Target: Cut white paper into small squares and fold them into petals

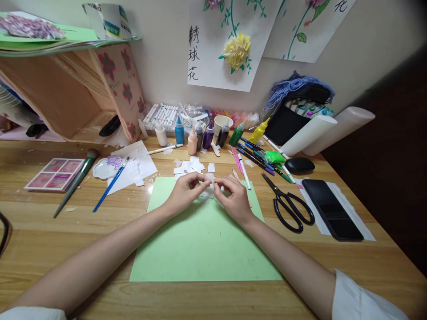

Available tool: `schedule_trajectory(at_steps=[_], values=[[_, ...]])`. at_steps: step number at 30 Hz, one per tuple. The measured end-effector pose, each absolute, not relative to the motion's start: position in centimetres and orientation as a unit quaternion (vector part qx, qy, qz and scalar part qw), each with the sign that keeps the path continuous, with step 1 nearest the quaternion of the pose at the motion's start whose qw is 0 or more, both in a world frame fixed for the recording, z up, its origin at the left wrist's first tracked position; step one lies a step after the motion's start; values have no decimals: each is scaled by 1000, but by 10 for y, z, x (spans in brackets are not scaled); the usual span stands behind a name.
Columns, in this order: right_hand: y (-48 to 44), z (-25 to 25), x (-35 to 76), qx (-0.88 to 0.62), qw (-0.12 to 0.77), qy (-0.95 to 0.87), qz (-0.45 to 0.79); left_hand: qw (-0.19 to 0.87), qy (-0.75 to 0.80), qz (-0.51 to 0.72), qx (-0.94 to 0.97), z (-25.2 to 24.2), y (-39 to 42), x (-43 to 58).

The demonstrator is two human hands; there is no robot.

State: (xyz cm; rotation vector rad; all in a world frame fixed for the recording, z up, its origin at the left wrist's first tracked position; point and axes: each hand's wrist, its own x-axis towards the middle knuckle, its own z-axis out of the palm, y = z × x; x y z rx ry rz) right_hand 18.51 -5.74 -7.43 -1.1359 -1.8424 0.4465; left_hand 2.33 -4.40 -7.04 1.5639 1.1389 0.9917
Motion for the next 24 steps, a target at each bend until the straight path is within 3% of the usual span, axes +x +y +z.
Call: schedule_trajectory(at_steps=[24], values=[[-59,-72,185,-451,444,-746,207,482,450,405,633,-72,-44,23]])
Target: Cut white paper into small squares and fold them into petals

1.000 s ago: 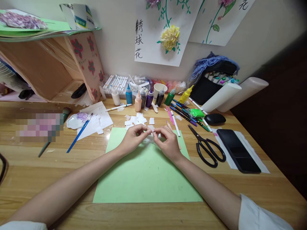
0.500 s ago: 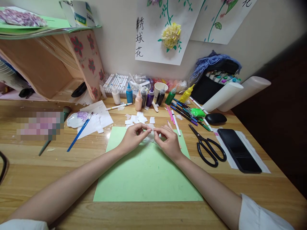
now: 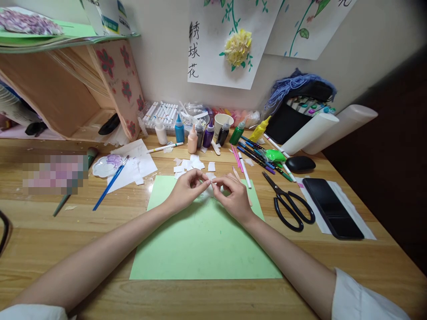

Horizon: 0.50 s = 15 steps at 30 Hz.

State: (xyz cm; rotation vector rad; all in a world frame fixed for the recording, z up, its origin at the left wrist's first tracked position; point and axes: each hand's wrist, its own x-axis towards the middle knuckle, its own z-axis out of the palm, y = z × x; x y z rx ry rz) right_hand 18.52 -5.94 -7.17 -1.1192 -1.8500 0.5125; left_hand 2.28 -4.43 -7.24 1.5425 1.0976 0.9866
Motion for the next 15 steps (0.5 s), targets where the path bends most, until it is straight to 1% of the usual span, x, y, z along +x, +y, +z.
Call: schedule_trajectory(at_steps=[15], values=[[-59,-73,186,-454,436,-751,201,417,480,408,656,-68,-48,24]])
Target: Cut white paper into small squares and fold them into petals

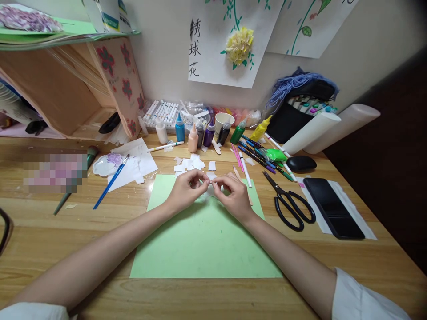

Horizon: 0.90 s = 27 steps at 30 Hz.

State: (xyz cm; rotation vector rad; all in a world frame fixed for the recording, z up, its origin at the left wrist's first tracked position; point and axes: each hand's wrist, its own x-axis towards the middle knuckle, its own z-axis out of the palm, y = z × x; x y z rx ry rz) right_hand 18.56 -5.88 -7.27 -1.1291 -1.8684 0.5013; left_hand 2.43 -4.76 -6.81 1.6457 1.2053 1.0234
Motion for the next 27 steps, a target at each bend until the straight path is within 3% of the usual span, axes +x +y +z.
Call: schedule_trajectory(at_steps=[27], values=[[-56,-73,188,-461,433,-732,252,424,480,408,651,-70,-47,24]])
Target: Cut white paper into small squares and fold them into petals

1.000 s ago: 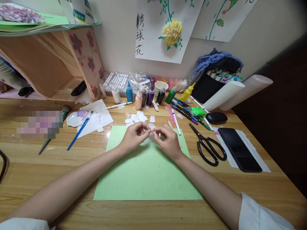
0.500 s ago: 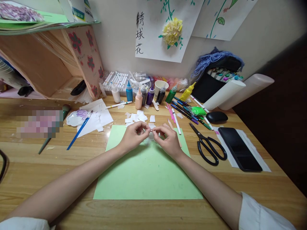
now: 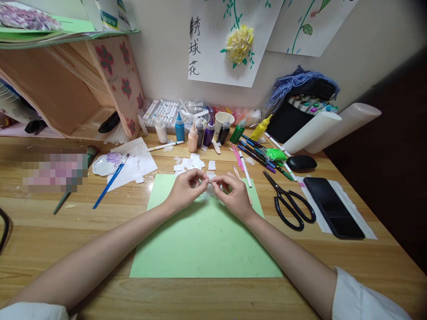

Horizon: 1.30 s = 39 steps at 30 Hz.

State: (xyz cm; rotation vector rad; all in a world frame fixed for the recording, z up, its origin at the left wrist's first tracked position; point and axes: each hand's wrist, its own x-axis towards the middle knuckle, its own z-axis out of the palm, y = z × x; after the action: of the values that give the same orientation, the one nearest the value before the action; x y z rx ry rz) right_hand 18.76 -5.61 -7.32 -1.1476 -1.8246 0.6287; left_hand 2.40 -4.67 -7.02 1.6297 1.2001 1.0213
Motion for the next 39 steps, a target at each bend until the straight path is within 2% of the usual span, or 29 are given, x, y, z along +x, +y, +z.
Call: schedule_trajectory(at_steps=[39], values=[[-53,-78,189,-466,435,-684,355,403,477,403,669,-71,-46,23]])
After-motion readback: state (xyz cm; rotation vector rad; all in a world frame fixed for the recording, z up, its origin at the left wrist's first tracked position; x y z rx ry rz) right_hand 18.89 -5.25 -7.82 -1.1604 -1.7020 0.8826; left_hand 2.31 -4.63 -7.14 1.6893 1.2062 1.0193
